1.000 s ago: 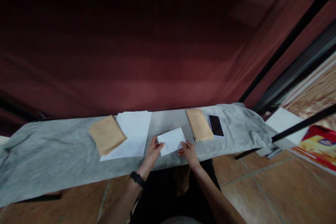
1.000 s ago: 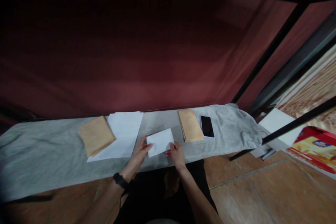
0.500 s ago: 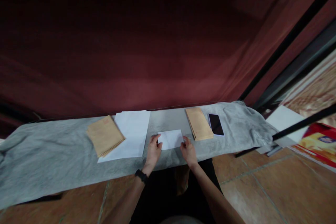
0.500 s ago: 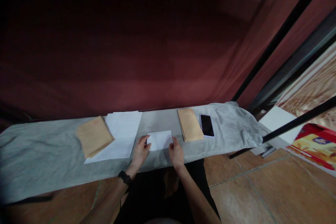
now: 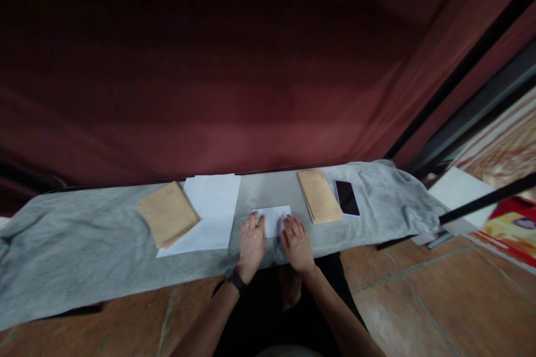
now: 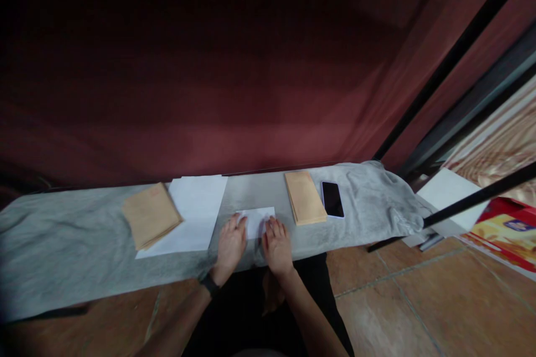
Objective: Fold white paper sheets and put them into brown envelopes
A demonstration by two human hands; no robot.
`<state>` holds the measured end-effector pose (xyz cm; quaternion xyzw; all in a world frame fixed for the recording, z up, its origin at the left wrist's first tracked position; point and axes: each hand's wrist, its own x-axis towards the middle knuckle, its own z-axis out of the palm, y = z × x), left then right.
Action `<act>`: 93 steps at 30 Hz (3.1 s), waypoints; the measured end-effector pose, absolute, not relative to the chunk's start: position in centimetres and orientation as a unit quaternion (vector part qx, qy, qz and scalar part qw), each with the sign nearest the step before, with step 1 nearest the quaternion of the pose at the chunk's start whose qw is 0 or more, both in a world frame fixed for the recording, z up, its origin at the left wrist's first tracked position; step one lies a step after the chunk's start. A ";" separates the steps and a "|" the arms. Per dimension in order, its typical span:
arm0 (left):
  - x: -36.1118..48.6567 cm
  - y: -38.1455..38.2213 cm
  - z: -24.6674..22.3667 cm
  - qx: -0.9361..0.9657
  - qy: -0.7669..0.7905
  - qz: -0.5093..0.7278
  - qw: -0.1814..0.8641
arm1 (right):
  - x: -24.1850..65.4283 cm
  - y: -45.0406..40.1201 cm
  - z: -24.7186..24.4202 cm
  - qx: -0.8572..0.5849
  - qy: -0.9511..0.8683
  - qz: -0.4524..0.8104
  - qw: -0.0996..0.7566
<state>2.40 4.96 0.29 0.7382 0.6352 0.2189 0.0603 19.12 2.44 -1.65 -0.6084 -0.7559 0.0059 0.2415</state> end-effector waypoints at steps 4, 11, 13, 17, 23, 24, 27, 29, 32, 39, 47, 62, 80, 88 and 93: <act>4.8 5.8 -0.5 0.812 0.551 0.178 0.079 | 18.5 2.0 -2.4 -0.588 -0.778 -0.001 0.222; 5.5 6.9 -2.1 0.818 0.549 0.165 0.047 | 18.8 1.9 -3.0 -0.594 -0.771 -0.027 0.228; 5.2 6.9 -2.4 0.813 0.555 0.168 0.043 | 18.9 1.8 -3.1 -0.596 -0.768 -0.032 0.234; 4.4 6.6 -2.7 0.795 0.581 0.172 0.033 | 19.2 1.7 -3.4 -0.603 -0.761 -0.029 0.239; 3.7 6.0 -2.0 0.784 0.592 0.185 0.030 | 19.9 2.0 -2.6 -0.605 -0.761 0.003 0.233; 3.7 5.9 -1.8 0.786 0.589 0.183 0.027 | 20.0 2.2 -2.4 -0.609 -0.759 0.009 0.232; 3.8 5.7 -1.3 0.795 0.581 0.171 0.019 | 19.7 3.4 -1.6 -0.615 -0.757 0.024 0.221; 3.9 5.7 -1.1 0.801 0.576 0.162 0.015 | 19.4 4.3 -1.4 -0.602 -0.770 0.030 0.209; 4.0 5.9 -1.2 0.813 0.564 0.147 0.013 | 18.9 5.4 -1.6 -0.574 -0.797 0.027 0.188; 4.2 6.4 -1.9 0.835 0.533 0.133 0.019 | 18.9 6.6 -2.4 -0.580 -0.797 0.004 0.167; 4.3 6.4 -1.7 0.841 0.526 0.128 0.026 | 18.9 6.8 -2.5 -0.586 -0.795 0.005 0.154; 3.0 6.0 -1.5 0.827 0.546 0.132 0.018 | 18.8 6.1 -2.7 -0.605 -0.776 -0.026 0.178; 0.6 6.4 -0.6 0.785 0.606 0.128 -0.015 | 21.3 1.1 -3.2 -0.585 -0.779 -0.062 0.217; 1.7 11.2 2.2 0.786 0.599 0.126 0.088 | 20.8 0.4 -2.6 -0.598 -0.768 -0.054 0.222; 1.1 11.3 3.7 0.788 0.589 0.147 0.100 | 20.8 -0.3 -3.0 -0.597 -0.755 0.002 0.270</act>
